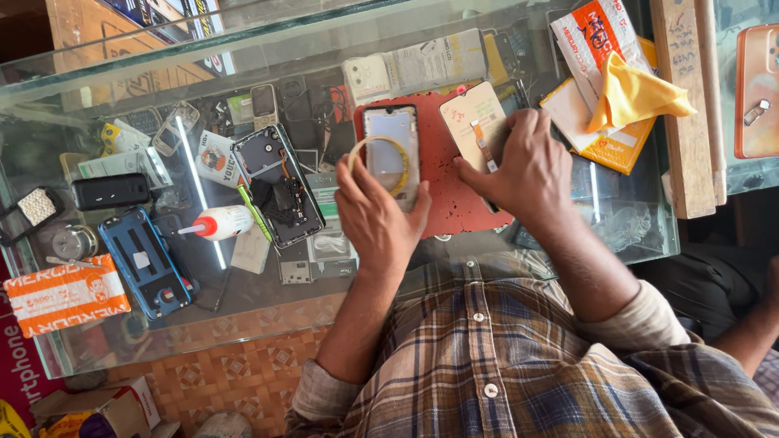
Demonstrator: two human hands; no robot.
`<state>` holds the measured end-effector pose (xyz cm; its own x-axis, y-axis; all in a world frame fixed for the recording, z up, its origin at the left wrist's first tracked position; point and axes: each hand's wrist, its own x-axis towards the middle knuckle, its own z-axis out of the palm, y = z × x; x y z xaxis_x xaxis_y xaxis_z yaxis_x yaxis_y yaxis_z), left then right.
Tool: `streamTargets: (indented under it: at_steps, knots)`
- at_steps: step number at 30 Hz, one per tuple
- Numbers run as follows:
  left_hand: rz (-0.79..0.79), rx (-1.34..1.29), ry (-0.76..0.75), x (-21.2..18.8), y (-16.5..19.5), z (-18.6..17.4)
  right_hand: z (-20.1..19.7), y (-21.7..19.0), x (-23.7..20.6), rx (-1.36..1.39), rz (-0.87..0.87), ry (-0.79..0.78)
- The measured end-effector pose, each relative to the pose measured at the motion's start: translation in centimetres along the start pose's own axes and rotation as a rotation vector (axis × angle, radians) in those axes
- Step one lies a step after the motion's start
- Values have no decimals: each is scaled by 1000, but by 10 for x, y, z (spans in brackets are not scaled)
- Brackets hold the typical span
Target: The person scrapes old adhesive residue from the frame of a disassembled smartphone using a small blade, then wipes the frame with a yellow cloth. They apply a strip of tape to a replacement display panel, press a strip onto the phone frame, and squeeze adhesive from a red and white bottle onto the frame.
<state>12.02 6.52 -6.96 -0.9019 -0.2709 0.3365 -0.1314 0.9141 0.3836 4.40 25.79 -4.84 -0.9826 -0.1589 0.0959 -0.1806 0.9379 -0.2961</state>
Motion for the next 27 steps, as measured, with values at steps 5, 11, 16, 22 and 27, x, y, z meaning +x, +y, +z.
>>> streamTargets:
  at_steps: [5, 11, 16, 22, 27]
  knots:
    - [-30, -65, -28, -2, -4, -2, 17, 7, -2, -75, 20, 2]
    - [-12, -190, -70, -5, 3, 0, 20, 20, -4, -100, -57, 82]
    - [31, -311, 60, -4, -7, -9, 18, 13, -5, -36, -34, 21]
    - [-248, -1182, -188, -17, -18, -28, 7, 4, -6, -56, -76, 39]
    - [-384, -1601, -446, -33, -13, -37, -21, -9, -18, 256, -272, 100]
